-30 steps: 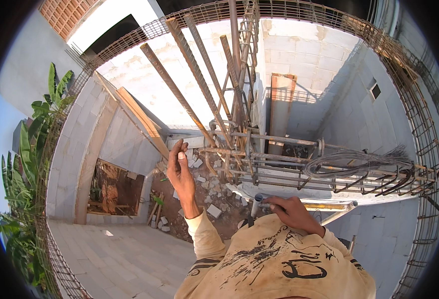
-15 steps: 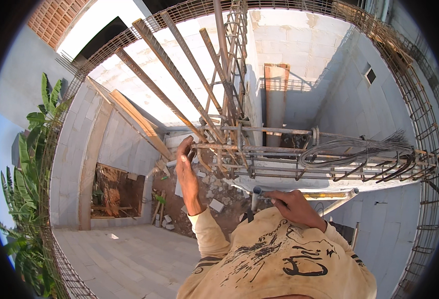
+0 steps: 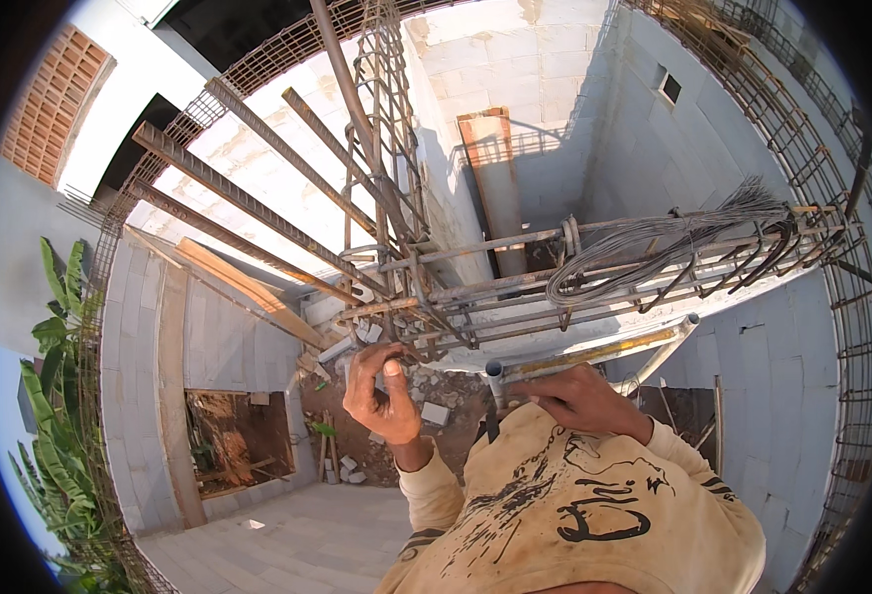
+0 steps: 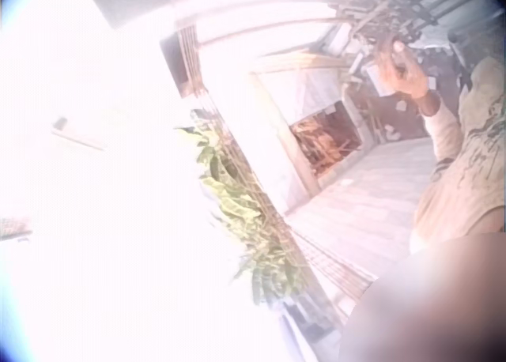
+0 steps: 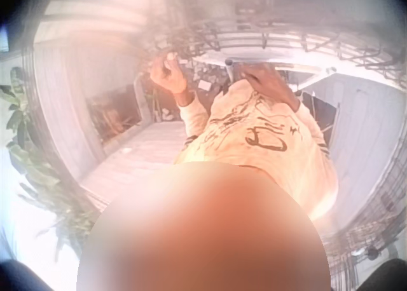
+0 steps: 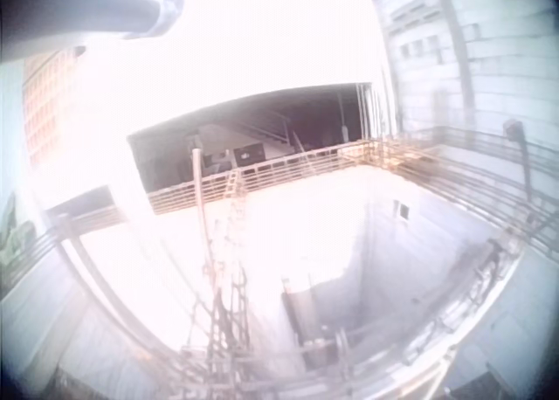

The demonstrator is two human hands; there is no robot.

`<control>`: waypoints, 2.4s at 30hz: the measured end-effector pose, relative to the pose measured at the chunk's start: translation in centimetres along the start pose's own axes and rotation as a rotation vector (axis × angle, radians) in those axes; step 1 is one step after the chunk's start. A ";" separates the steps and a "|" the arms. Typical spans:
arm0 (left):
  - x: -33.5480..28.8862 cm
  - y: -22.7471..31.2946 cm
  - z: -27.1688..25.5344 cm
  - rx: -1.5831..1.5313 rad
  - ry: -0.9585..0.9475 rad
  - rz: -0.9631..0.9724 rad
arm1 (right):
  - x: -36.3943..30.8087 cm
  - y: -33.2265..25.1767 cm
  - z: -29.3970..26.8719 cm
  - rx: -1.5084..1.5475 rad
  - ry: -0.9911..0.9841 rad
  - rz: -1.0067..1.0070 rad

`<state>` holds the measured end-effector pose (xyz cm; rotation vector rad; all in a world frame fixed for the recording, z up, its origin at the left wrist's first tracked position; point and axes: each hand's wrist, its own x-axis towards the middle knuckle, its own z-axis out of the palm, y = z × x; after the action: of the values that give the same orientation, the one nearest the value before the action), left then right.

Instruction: The person assembles a rebar cage by tying steel bars together with wire using pliers. They position the bars, wrap wire around intersections, and twist the wire to secure the structure.

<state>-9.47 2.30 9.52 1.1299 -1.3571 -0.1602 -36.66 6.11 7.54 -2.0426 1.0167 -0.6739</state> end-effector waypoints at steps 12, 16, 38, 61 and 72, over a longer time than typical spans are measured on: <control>-1.1 2.1 3.4 -0.530 -0.607 -0.060 | -3.3 0.6 0.3 0.033 0.371 -0.086; -3.6 2.6 5.0 -0.813 -0.725 -0.109 | -3.9 0.6 1.3 0.049 0.442 -0.002; 4.4 3.1 3.1 -0.281 -0.067 -0.046 | 5.4 -14.2 -24.4 -1.230 0.375 -0.241; 11.0 -2.8 -1.8 -0.199 -0.212 -0.150 | 28.8 4.0 -18.2 -0.860 -0.353 -0.239; 11.4 -0.7 -0.8 0.012 -0.141 -0.105 | 27.9 3.4 -20.1 -0.927 -0.335 -0.282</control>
<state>-5.14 -5.33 16.93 1.2189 -1.4249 -0.3134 -37.24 -26.11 20.06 -3.0025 0.9276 0.0758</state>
